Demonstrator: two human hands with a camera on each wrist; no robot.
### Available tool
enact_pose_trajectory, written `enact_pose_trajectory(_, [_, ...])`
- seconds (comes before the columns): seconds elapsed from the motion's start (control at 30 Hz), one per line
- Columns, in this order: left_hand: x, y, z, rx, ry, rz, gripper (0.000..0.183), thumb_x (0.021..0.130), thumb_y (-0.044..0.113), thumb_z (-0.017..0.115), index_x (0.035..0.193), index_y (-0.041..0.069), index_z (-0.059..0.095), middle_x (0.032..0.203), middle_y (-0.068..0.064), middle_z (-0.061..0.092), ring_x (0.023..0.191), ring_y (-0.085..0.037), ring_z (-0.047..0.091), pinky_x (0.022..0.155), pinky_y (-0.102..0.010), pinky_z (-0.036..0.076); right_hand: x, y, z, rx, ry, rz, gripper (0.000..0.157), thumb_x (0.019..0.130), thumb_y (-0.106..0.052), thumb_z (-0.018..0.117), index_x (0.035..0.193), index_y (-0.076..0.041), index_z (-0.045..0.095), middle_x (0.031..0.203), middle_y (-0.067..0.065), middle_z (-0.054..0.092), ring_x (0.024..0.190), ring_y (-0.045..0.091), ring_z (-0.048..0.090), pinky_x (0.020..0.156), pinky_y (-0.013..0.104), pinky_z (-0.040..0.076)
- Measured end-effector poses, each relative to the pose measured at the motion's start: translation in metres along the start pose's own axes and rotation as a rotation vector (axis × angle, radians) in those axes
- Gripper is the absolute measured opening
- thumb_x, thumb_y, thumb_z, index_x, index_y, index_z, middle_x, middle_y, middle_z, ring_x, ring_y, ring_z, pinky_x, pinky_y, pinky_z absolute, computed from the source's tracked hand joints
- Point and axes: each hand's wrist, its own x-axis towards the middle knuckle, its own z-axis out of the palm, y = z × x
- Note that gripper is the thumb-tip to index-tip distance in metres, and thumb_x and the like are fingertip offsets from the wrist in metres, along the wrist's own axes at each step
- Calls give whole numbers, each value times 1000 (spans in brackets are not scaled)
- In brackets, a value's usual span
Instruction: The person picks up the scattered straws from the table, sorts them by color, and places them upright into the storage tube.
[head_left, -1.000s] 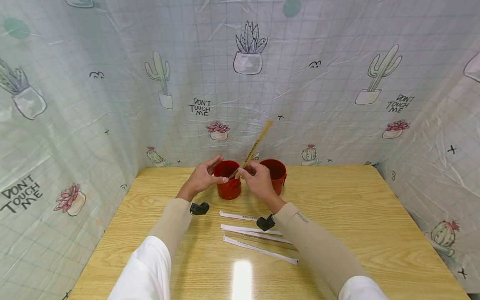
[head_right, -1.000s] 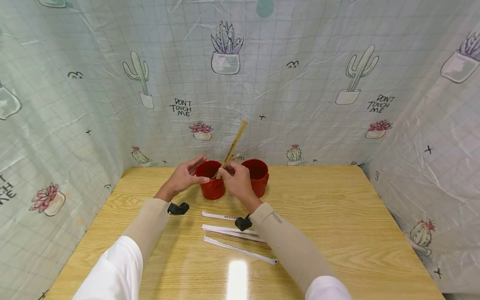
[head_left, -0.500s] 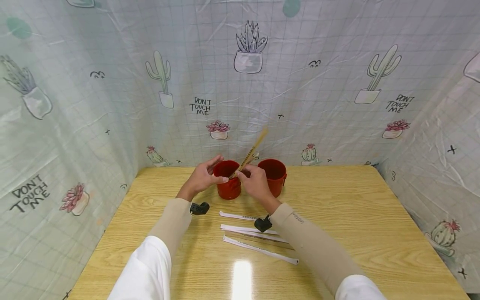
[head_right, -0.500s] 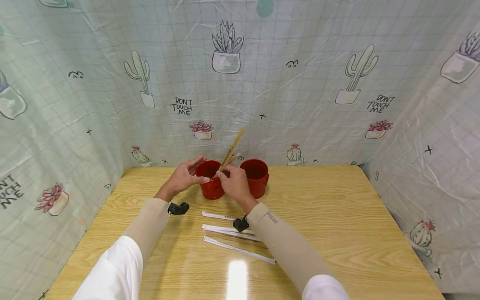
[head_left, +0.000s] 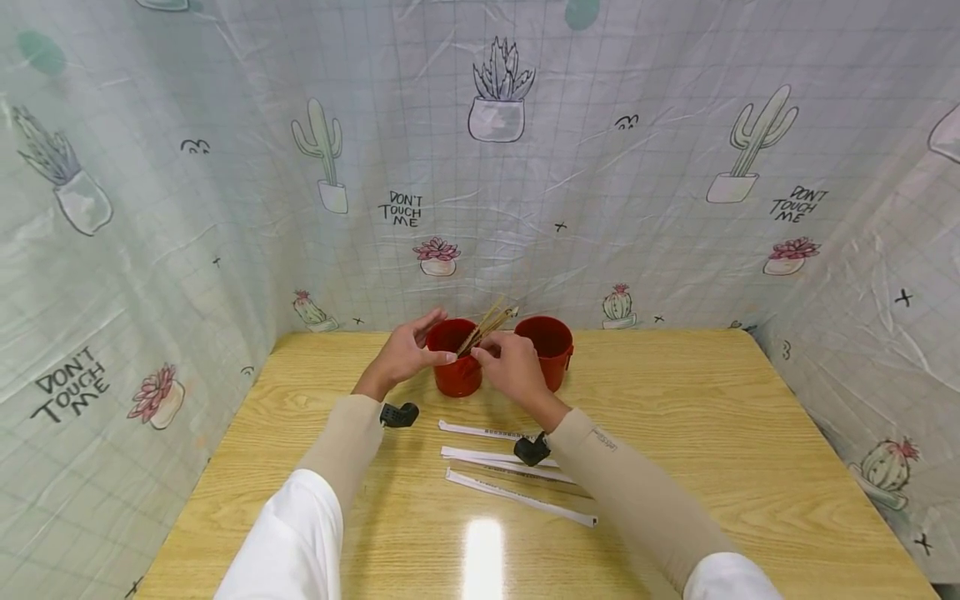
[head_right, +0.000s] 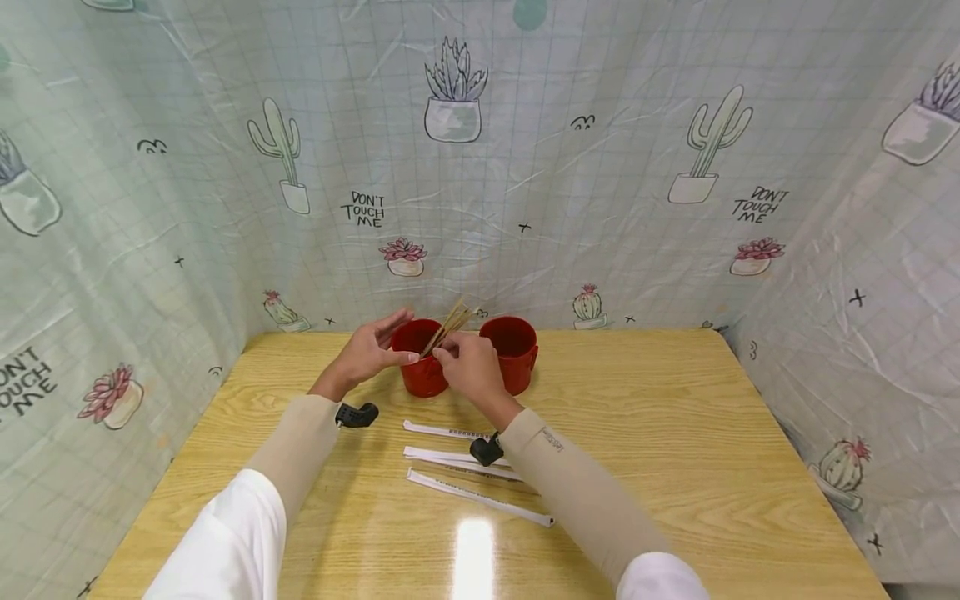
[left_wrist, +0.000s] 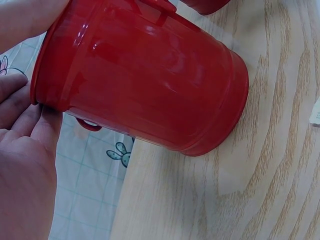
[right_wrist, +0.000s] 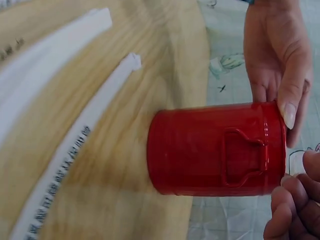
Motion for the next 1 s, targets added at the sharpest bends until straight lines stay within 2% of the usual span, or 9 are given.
enact_pose_trajectory(0.17, [2, 0, -1, 9, 9, 4, 95, 89, 18, 83, 166, 9, 27, 169, -5, 38, 158, -29, 35, 127, -46, 35, -16, 11, -11, 140, -59, 31, 8, 96, -15, 75, 96, -8, 79, 93, 7, 78, 81, 16, 65, 73, 28, 56])
enact_pose_trajectory(0.3, [4, 1, -1, 4, 10, -2, 97, 88, 19, 85, 166, 10, 28, 169, -5, 38, 159, -29, 34, 128, -46, 34, -33, 21, -24, 252, -132, 75, 8, 95, -12, 75, 96, -5, 80, 93, 10, 77, 77, 15, 64, 68, 27, 54])
enact_pose_trajectory(0.43, [5, 2, -1, -11, 4, -10, 97, 88, 19, 85, 166, 11, 28, 170, -5, 37, 159, -29, 33, 128, -46, 34, -52, 36, -37, 310, -206, 117, 11, 94, -11, 77, 98, -2, 80, 92, 12, 77, 75, 13, 61, 67, 25, 53])
enact_pose_trajectory(0.63, [5, 3, 1, -24, 14, -32, 97, 88, 19, 84, 166, 12, 28, 170, -3, 38, 159, -27, 34, 127, -45, 35, -81, 69, -59, 257, -339, 107, 16, 94, -12, 77, 101, 2, 80, 94, 10, 79, 78, 10, 65, 69, 22, 57])
enact_pose_trajectory(0.8, [6, 4, 3, -28, 16, -37, 97, 88, 18, 84, 166, 12, 28, 170, -3, 38, 159, -28, 34, 126, -45, 36, -104, 89, -76, 141, -401, 26, 9, 93, -14, 78, 95, -7, 82, 90, 2, 78, 77, 5, 61, 68, 19, 54])
enact_pose_trajectory(0.9, [6, 3, 3, -28, 18, -39, 97, 87, 18, 85, 166, 13, 28, 170, -3, 38, 159, -28, 34, 126, -45, 37, -116, 96, -81, 69, -430, -18, 4, 92, -16, 79, 92, -13, 82, 89, -4, 77, 77, 1, 58, 68, 18, 52])
enact_pose_trajectory(1.0, [7, 3, 2, -26, 20, -45, 97, 87, 19, 85, 166, 13, 28, 170, -2, 38, 159, -27, 34, 126, -45, 37, -125, 102, -82, 31, -455, -65, 4, 91, -17, 80, 90, -14, 81, 89, -7, 76, 79, -2, 58, 69, 18, 51])
